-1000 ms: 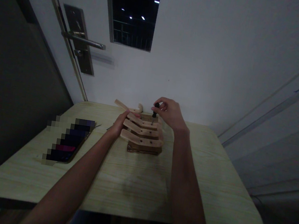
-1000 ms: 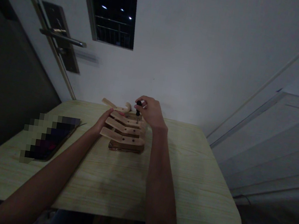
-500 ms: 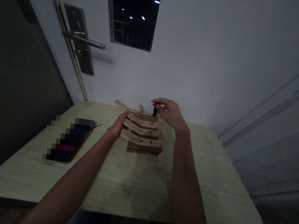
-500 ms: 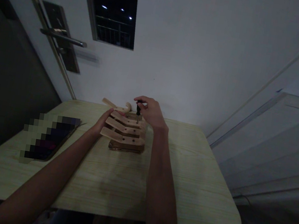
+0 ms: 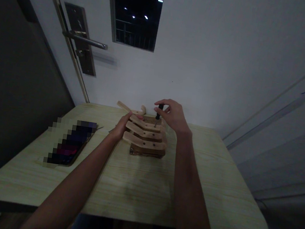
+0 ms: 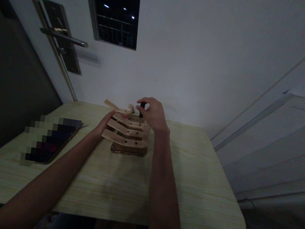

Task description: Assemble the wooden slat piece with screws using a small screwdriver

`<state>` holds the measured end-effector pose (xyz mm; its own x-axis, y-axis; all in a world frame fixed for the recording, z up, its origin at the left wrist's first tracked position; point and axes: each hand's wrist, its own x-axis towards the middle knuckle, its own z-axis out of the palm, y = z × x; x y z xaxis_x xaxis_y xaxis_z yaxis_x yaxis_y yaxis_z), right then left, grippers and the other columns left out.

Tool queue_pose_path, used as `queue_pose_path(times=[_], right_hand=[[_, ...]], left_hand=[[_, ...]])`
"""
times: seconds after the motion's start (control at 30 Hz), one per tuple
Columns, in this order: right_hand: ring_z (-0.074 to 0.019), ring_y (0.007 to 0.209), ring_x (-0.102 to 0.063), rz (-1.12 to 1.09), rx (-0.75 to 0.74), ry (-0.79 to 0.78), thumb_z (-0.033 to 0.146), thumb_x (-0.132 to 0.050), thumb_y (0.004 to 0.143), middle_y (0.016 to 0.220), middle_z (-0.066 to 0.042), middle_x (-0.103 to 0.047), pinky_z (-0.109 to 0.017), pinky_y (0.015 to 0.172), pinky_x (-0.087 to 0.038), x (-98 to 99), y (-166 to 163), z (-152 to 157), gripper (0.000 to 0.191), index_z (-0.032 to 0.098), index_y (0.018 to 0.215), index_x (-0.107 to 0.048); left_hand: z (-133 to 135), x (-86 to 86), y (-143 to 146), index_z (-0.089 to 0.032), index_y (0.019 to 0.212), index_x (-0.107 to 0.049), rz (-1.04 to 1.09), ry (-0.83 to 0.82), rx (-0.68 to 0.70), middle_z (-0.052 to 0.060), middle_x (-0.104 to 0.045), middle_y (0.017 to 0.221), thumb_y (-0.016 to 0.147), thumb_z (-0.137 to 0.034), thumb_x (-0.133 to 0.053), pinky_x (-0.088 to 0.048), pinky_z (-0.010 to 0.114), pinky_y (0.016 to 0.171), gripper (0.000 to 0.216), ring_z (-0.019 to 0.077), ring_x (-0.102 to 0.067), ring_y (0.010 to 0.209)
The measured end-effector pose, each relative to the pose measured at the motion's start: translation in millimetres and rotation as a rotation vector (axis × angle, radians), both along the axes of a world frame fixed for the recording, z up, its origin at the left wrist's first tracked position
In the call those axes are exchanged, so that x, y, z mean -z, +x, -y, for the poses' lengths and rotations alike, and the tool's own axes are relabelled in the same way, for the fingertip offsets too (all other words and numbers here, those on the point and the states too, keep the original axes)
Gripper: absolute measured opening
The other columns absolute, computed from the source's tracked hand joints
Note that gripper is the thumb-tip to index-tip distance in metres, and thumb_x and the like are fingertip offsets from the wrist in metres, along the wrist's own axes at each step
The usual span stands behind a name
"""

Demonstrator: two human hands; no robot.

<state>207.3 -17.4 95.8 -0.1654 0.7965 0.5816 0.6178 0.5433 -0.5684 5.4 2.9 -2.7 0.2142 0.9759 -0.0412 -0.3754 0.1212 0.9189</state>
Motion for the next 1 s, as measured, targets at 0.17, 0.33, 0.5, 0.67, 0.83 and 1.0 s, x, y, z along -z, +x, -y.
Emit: queue_pose_path(times=[0.17,0.33,0.5,0.67,0.83,1.0], right_hand=[[-0.0143,0.07,-0.06,-0.008,-0.067,-0.009,0.01,-0.059,0.079,0.097,-0.006,-0.074,-0.031,0.071,-0.051,0.8,-0.4,1.1,0.024,0.018,0.097,-0.074],[-0.0148,0.07,-0.061,-0.014,0.016,-0.014,0.014,-0.064,0.079,0.089,-0.005,-0.073,-0.03,0.069,-0.049,-2.1,0.4,1.4,0.023,0.018,0.1,-0.072],[-0.0151,0.069,-0.06,0.058,0.111,0.014,0.023,-0.075,0.076,0.073,-0.001,-0.065,-0.03,0.071,-0.046,-3.5,-0.2,1.1,0.014,0.019,0.089,-0.072],[-0.0139,0.07,-0.058,0.04,0.031,0.011,0.021,-0.067,0.081,0.089,-0.004,-0.071,-0.03,0.073,-0.048,-0.2,0.0,-0.1,0.011,0.019,0.09,-0.073],[-0.0131,0.074,-0.061,-0.013,-0.108,-0.055,0.008,-0.045,0.082,0.096,-0.005,-0.073,-0.028,0.073,-0.05,1.8,2.2,-0.3,0.035,0.018,0.1,-0.073],[-0.0131,0.068,-0.058,-0.022,-0.037,-0.009,0.016,-0.065,0.078,0.082,-0.003,-0.068,-0.028,0.069,-0.048,-2.2,2.8,0.8,0.022,0.018,0.098,-0.073]], left_hand=[[-0.5,0.6,-0.3,-0.013,0.09,-0.071,-0.001,-0.002,0.015,0.008,-0.074,0.081,0.081,-0.057,-0.054,-0.052,0.034,0.078,0.048,0.0248,-0.067,0.077],[1.7,-3.5,1.3,-0.013,0.088,-0.07,0.002,-0.021,0.007,0.007,-0.074,0.08,0.083,-0.054,-0.053,-0.051,0.033,0.077,0.046,0.023,-0.067,0.075],[-0.6,-1.8,1.2,-0.011,0.09,-0.07,-0.013,-0.024,-0.007,0.007,-0.073,0.08,0.084,-0.052,-0.05,-0.051,0.033,0.078,0.046,0.0223,-0.066,0.075],[-3.6,2.5,-0.4,-0.011,0.093,-0.07,-0.039,-0.007,0.01,0.008,-0.074,0.082,0.082,-0.057,-0.051,-0.052,0.035,0.08,0.051,0.024,-0.068,0.078],[-2.8,3.3,-0.6,-0.011,0.094,-0.069,-0.039,0.03,0.011,0.008,-0.074,0.085,0.081,-0.059,-0.053,-0.052,0.035,0.081,0.052,0.0239,-0.068,0.081],[0.3,-0.7,1.1,-0.012,0.094,-0.069,-0.024,0.013,0.013,0.007,-0.074,0.082,0.082,-0.058,-0.051,-0.052,0.034,0.08,0.05,0.0228,-0.068,0.079]])
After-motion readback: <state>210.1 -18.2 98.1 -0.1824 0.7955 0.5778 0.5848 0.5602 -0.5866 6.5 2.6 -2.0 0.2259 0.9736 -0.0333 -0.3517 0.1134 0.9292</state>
